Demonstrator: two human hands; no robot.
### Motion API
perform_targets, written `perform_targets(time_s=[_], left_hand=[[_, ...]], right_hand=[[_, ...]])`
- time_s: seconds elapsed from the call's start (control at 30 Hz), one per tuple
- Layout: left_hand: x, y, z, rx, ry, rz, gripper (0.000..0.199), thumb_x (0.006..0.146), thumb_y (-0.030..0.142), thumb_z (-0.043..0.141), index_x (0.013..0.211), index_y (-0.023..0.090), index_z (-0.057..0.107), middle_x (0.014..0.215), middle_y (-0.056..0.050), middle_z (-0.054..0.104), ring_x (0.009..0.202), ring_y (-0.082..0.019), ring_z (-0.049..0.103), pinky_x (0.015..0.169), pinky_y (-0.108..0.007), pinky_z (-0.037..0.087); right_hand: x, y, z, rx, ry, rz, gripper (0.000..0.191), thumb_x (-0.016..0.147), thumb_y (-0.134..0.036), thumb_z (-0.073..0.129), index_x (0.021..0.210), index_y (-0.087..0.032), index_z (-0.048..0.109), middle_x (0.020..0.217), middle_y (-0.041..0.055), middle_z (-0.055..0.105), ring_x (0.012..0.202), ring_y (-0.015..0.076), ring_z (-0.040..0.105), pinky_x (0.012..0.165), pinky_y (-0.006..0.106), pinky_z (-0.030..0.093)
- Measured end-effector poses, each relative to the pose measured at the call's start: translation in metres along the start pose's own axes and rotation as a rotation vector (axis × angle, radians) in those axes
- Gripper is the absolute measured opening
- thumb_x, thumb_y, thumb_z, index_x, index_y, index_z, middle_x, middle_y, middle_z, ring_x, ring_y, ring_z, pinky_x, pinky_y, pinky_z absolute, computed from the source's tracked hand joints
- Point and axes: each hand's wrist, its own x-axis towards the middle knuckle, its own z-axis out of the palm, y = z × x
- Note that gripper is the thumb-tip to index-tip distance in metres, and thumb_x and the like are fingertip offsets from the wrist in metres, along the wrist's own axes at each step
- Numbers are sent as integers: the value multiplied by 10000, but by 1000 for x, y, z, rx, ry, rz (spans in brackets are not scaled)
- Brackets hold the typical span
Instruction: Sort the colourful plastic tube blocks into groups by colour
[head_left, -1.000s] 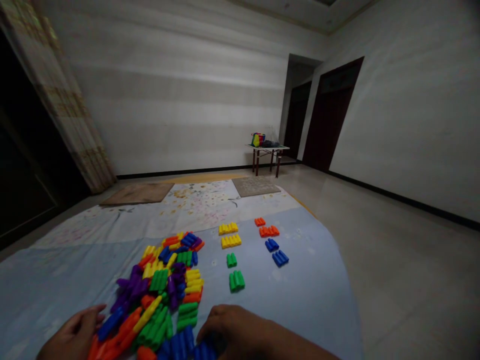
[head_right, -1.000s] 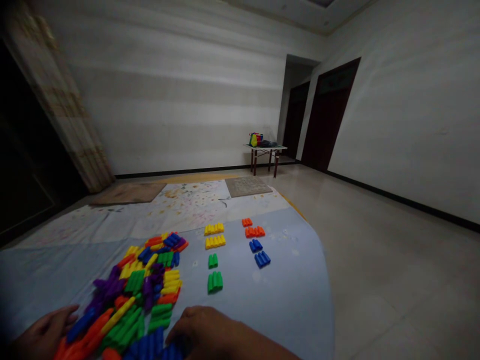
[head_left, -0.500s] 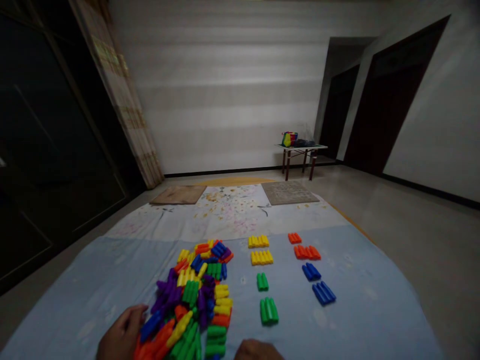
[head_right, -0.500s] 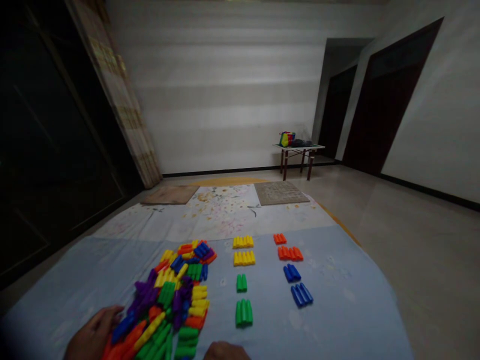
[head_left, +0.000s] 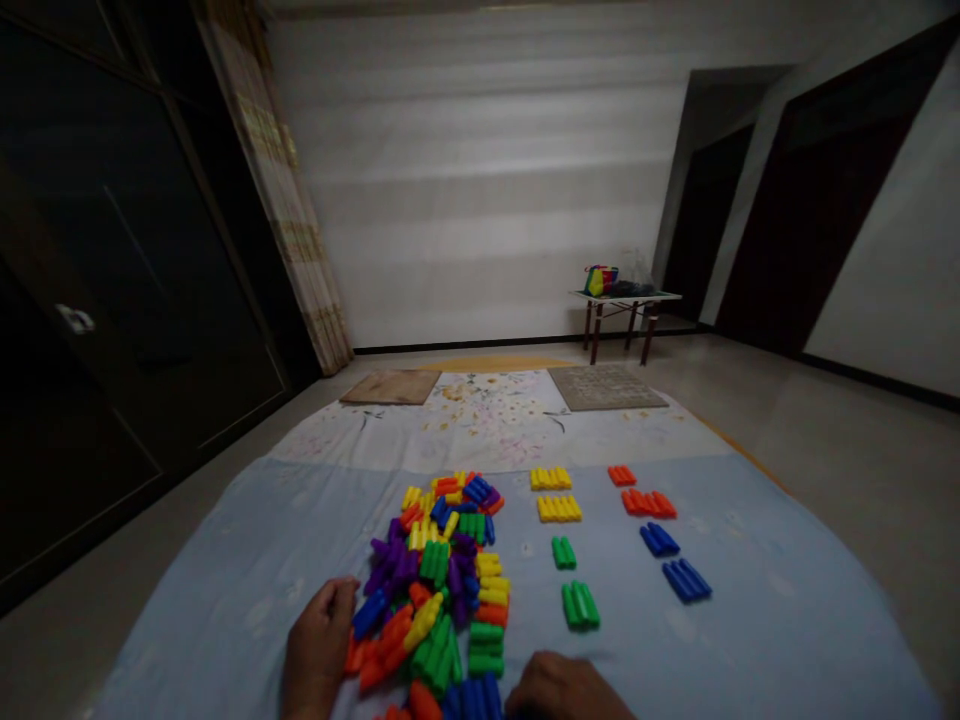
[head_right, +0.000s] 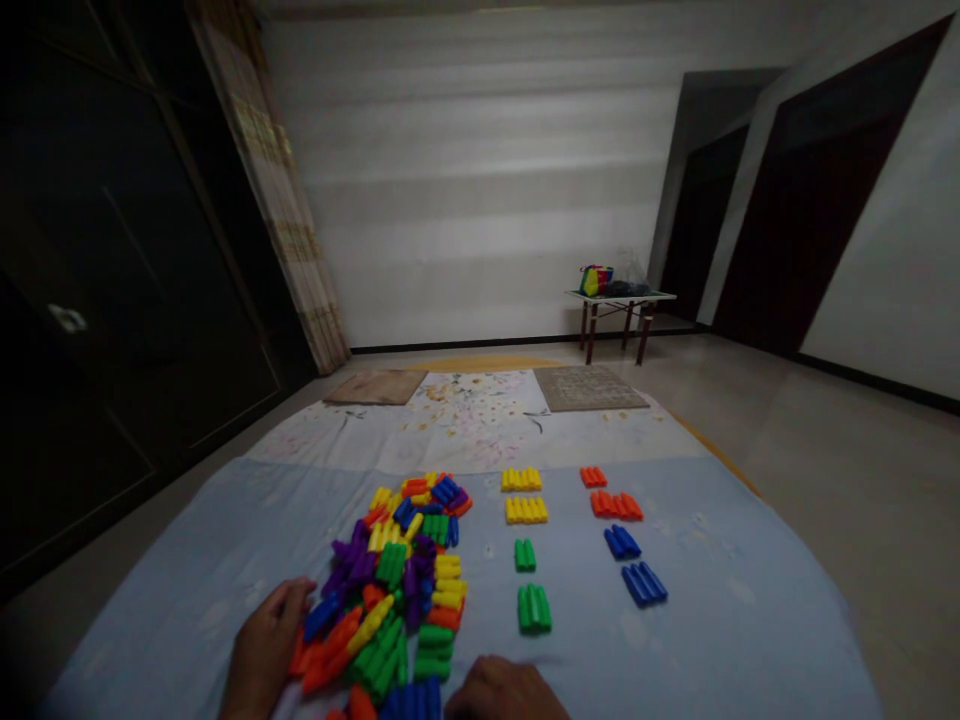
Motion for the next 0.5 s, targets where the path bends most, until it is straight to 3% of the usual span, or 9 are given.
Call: perform_targets(time_s=[0.27, 0.5], left_hand=[[0, -5, -3, -34, -60, 67, 372, 732, 513, 367, 715, 213, 586, 736, -29, 678, 755, -199, 607, 683, -264, 448], [3, -7, -4, -28, -89, 53, 340, 723, 483, 368, 695, 222, 585, 716, -24, 675, 735, -195, 607, 667, -257, 453]], right_hand=[[1, -12, -2, -363, 112, -79, 176, 861, -418, 493, 921, -268, 564, 772, -14, 570, 597, 102, 470, 448, 225, 211], [3, -21, -7, -405, 165, -108, 174, 888, -385, 437, 915, -245, 537, 746, -14, 533, 569, 89, 429, 451, 211, 217]])
